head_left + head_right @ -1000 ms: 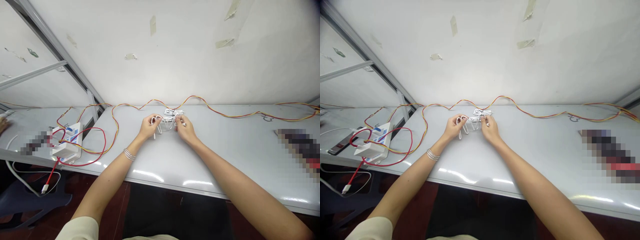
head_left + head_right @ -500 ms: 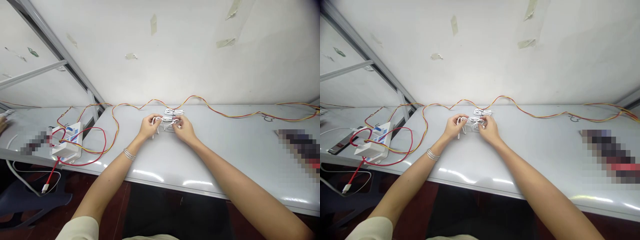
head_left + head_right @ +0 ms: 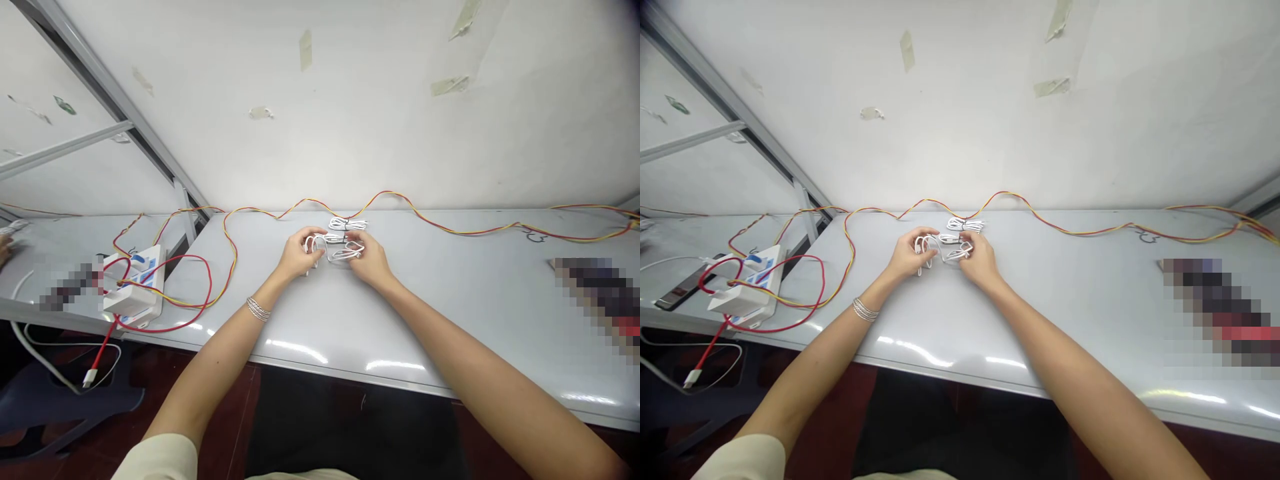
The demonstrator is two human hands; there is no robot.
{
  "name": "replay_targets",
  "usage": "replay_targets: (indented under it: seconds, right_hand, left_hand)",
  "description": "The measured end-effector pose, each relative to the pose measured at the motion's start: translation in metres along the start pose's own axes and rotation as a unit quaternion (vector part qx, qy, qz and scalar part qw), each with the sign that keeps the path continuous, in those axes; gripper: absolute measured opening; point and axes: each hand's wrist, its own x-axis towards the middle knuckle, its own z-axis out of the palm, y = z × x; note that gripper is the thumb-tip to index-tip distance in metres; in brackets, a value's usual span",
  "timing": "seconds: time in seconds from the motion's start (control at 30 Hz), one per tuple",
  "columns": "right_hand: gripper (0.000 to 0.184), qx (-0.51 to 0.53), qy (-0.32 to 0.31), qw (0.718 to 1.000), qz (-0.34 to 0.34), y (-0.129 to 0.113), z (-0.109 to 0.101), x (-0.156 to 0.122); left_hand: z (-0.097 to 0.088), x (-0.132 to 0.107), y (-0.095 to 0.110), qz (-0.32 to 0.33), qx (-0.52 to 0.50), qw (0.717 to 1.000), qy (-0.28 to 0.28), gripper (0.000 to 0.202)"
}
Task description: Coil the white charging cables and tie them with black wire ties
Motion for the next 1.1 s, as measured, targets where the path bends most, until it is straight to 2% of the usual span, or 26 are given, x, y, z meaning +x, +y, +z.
replay_targets:
  seconds: [0.1,0.23,0.37,0.6,0.83,1.1]
  right_hand:
    - [0.043,0.008,-0.001,1.000,0.007,-0.0014,0.0002,-0.0010]
    - [0.042,0.015,-0.010,1.000,0.008,-0.0026,0.0008,-0.0026]
    - [0.053,0.026,-0.038,0.999,-0.008,-0.0019,0.0017,-0.0035]
    - [0.065,0.041,-0.078,0.996,-0.030,0.0011,0.0035,-0.0044]
    - [0.073,0.039,-0.091,0.995,-0.034,0.0002,0.0047,-0.0048]
    - [0.058,0.025,-0.076,0.996,-0.026,0.0010,0.0073,-0.0049]
  left_hand:
    - [-0.0010,-0.0009,-0.0016,0.003,0.008,0.999,-0.037,0.050]
    - [-0.0001,-0.0024,-0.0032,0.012,-0.007,0.997,-0.079,0.050]
    - [0.0023,-0.0034,-0.0042,0.015,-0.011,0.994,-0.109,0.053]
    - [0.0072,-0.0047,-0.0097,0.030,0.042,0.993,-0.103,0.057]
    - [0.0074,-0.0072,-0.0059,0.045,0.069,0.992,-0.098,0.039]
    - [0.0070,-0.0066,-0.0089,0.084,0.107,0.986,-0.096,0.027]
